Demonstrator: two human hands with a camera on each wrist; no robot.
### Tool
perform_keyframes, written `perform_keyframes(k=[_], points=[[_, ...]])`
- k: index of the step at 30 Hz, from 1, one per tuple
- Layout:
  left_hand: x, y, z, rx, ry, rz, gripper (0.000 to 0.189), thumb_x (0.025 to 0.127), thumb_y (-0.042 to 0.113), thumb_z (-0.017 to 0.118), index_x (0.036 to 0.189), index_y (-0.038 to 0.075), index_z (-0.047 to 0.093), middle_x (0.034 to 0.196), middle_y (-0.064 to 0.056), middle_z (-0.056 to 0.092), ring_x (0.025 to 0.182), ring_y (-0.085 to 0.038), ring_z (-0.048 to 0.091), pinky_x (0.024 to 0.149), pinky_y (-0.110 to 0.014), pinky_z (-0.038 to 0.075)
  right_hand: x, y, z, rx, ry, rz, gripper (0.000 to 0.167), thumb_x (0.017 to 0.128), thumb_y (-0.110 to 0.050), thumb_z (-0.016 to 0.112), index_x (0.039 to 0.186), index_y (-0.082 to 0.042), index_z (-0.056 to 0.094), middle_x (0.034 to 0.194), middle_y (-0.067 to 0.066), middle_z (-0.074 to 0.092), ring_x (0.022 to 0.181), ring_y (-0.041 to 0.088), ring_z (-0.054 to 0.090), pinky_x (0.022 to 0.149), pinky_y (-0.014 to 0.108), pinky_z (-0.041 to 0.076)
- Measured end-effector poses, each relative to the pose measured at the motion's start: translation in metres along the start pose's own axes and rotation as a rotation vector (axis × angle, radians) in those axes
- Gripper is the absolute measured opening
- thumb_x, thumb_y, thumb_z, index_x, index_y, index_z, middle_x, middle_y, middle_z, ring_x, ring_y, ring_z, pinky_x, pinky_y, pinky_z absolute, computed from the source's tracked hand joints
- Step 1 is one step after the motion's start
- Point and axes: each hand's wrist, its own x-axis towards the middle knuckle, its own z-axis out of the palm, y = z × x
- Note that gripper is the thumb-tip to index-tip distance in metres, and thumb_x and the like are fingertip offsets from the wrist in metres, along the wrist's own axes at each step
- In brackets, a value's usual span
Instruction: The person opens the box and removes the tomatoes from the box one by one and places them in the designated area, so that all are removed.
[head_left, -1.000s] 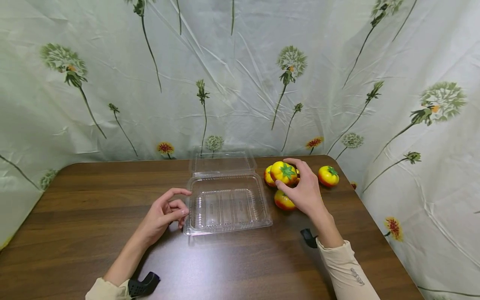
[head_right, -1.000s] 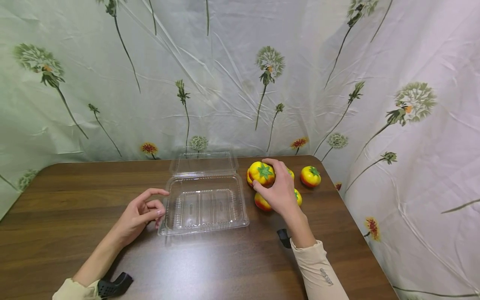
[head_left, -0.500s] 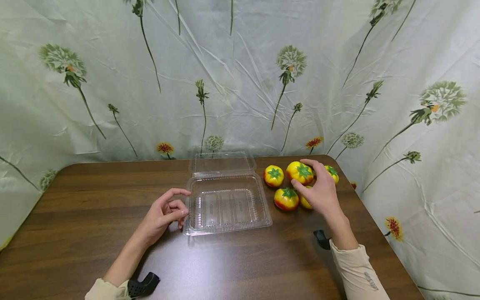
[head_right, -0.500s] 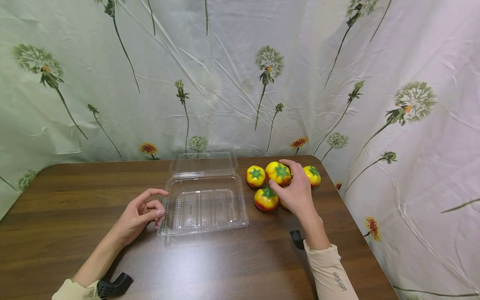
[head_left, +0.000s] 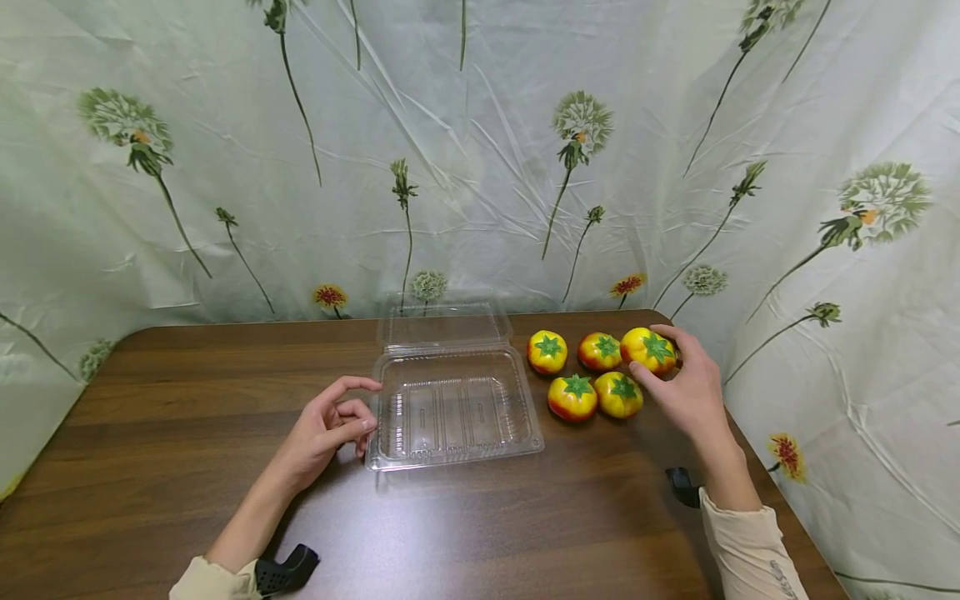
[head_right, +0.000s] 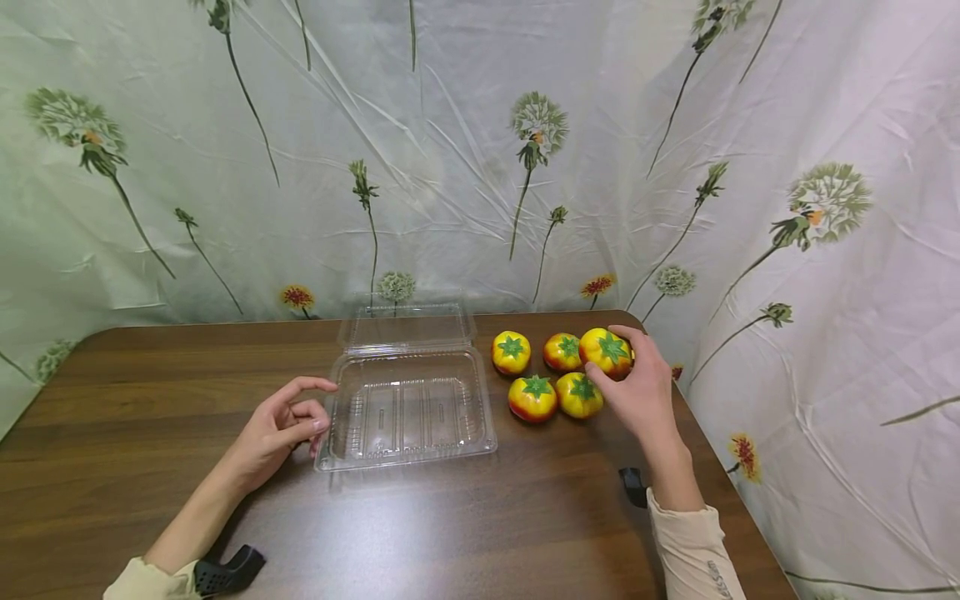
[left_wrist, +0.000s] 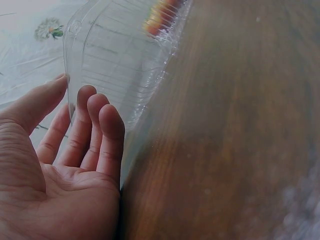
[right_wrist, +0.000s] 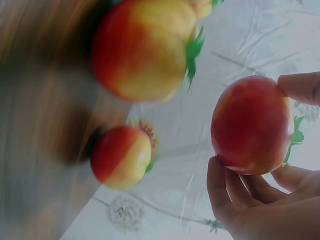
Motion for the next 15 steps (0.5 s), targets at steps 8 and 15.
perform_keyframes(k=[8,15], points=[[0.001,0.001,0.002,0.008,0.014,-0.028,0.045,0.1,-0.013,0.055,0.143,-0.002,0.046,0.084,-0.005,0.071,0.065,-0.013,0.064,0.057,-0.033,0.058,-0.002,0.021,-0.016,-0.005,0.022,0.042,0.057,0.087,-0.012,0.082,0.138,0.0,0.059,0.137,0.028,0.061,0.122,0.044,0.057,0.098,0.056,0.042],[0.0,0.001,0.001,0.033,0.024,-0.038,0.045,0.101,-0.013,0.055,0.144,-0.002,0.046,0.085,-0.003,0.072,0.065,-0.014,0.063,0.057,-0.035,0.058,-0.005,0.033,-0.026,-0.056,0.012,0.064,0.056,0.087,-0.015,0.082,0.136,0.0,0.06,0.131,0.029,0.063,0.111,0.045,0.059,0.091,0.055,0.042]])
